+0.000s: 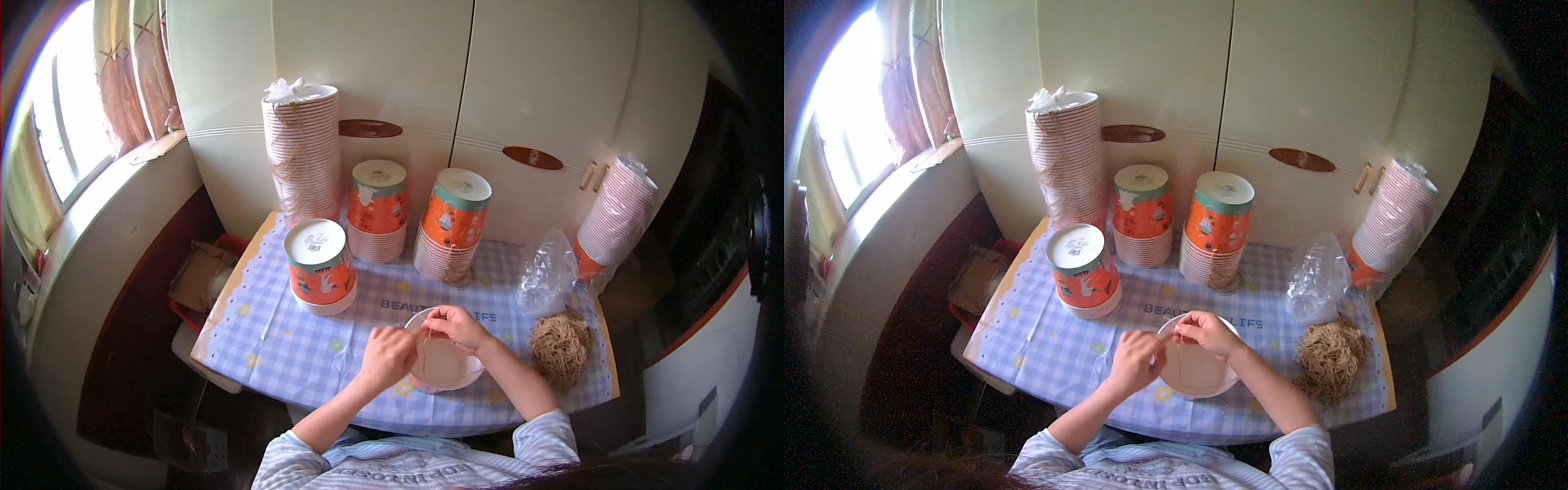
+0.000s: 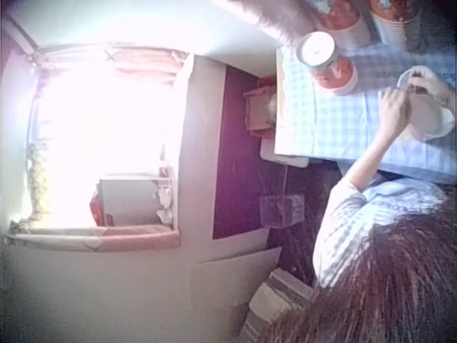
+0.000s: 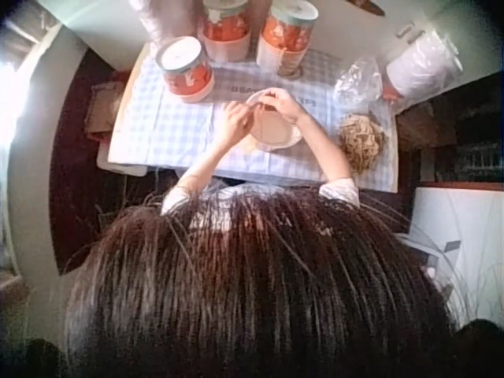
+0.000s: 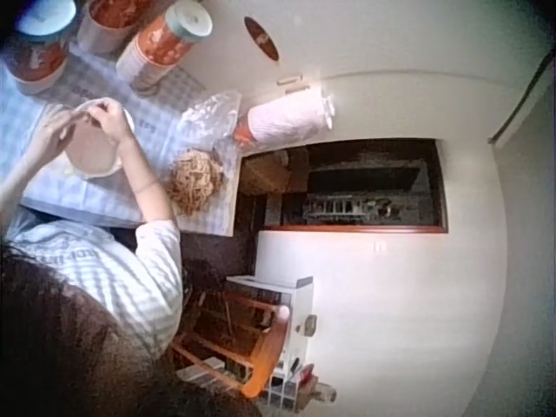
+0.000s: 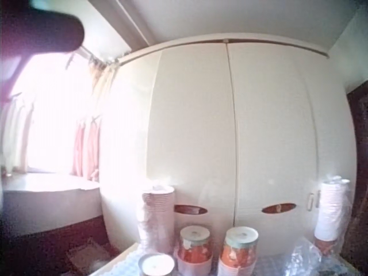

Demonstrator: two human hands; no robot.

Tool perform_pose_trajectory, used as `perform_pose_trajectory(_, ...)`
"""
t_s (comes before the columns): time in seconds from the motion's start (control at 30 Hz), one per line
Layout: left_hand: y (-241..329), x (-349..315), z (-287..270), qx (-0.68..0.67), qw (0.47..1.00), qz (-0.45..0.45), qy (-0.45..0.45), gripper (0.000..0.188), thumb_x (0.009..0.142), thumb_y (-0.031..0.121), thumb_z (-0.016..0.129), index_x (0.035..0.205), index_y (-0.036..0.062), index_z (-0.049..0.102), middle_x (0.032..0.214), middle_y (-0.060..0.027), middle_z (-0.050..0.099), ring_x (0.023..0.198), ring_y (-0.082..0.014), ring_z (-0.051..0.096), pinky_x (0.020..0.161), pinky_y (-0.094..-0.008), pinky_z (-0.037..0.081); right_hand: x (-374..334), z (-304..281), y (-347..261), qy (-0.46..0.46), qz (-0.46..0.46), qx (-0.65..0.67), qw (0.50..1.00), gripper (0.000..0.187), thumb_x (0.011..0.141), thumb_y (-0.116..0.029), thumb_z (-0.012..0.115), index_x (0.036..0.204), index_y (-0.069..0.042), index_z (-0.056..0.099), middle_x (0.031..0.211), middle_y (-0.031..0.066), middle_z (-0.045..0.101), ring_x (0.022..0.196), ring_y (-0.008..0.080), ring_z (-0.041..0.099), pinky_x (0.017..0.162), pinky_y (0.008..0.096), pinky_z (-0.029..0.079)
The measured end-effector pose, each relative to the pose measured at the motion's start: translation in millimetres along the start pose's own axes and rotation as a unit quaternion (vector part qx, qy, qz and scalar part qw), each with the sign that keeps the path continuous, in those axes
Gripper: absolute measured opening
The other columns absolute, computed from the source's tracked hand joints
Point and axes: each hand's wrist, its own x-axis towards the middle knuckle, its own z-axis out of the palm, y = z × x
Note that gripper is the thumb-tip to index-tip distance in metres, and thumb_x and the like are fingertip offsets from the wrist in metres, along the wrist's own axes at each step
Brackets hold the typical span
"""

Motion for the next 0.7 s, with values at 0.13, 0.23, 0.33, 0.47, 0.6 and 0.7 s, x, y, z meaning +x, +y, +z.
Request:
perform_pose_trajectory(0.13,-32,-5,21,-0.148,0.976,-0.148,0.066,0.045,0.072,0.011,0.060,0.114,0.0076,0.046,0.099,-0.0066,0.059,0.092,-0.0231,0.055,0.079,-0.0357,0.040,10,-4,0,-0.009,0.048,0.003,0.999,0.008,0.084,-0.011,0.052,0.089,-0.004,0.052,0.082,0.0026,0.056,0.070,0.0075,0.053,0.063,0.0232,0.046)
perform_pose_trajectory(0.23,-49,-8,36,-0.463,0.852,-0.241,-0.031,0.051,0.078,0.012,0.059,0.123,0.0034,0.037,0.114,-0.0132,0.052,0.107,-0.0207,0.049,0.091,-0.0323,0.037,18,-2,2,-0.035,0.062,-0.072,0.995,0.007,0.084,-0.012,0.052,0.087,-0.006,0.052,0.077,-0.0009,0.052,0.064,0.0066,0.050,0.060,0.0227,0.044)
perform_pose_trajectory(0.33,-44,-15,36,-0.588,0.751,-0.296,-0.046,0.053,0.078,0.008,0.058,0.125,0.0036,0.034,0.115,-0.0147,0.051,0.106,-0.0199,0.049,0.090,-0.0316,0.038,23,-1,15,-0.036,0.001,-0.146,0.989,0.009,0.083,-0.014,0.052,0.085,-0.006,0.053,0.073,-0.0019,0.052,0.060,0.0081,0.049,0.057,0.0237,0.042)
perform_pose_trajectory(0.47,-33,-39,34,-0.561,0.771,-0.301,-0.013,0.052,0.079,0.008,0.058,0.125,0.0037,0.034,0.114,-0.0145,0.052,0.101,-0.0178,0.051,0.084,-0.0289,0.041,8,13,3,-0.034,-0.098,-0.338,0.935,0.013,0.079,-0.016,0.056,0.081,-0.003,0.056,0.069,0.0023,0.057,0.062,0.0109,0.053,0.056,0.0255,0.043)
perform_pose_trajectory(0.6,-15,-59,30,-0.485,0.815,-0.317,0.012,0.049,0.080,0.009,0.058,0.123,0.0040,0.034,0.113,-0.0143,0.052,0.093,-0.0144,0.053,0.068,-0.0244,0.045,-5,28,-4,-0.025,-0.103,-0.453,0.885,0.017,0.077,-0.021,0.056,0.082,-0.005,0.058,0.071,0.0092,0.061,0.064,0.0209,0.059,0.059,0.0330,0.045)
perform_pose_trajectory(0.7,-12,-66,29,-0.470,0.818,-0.329,0.016,0.048,0.080,0.009,0.057,0.122,0.0039,0.035,0.112,-0.0137,0.053,0.090,-0.0137,0.053,0.069,-0.0241,0.045,-8,33,0,-0.021,-0.118,-0.479,0.870,0.013,0.075,-0.019,0.057,0.081,-0.008,0.061,0.070,0.0070,0.062,0.061,0.0176,0.059,0.057,0.0305,0.046)
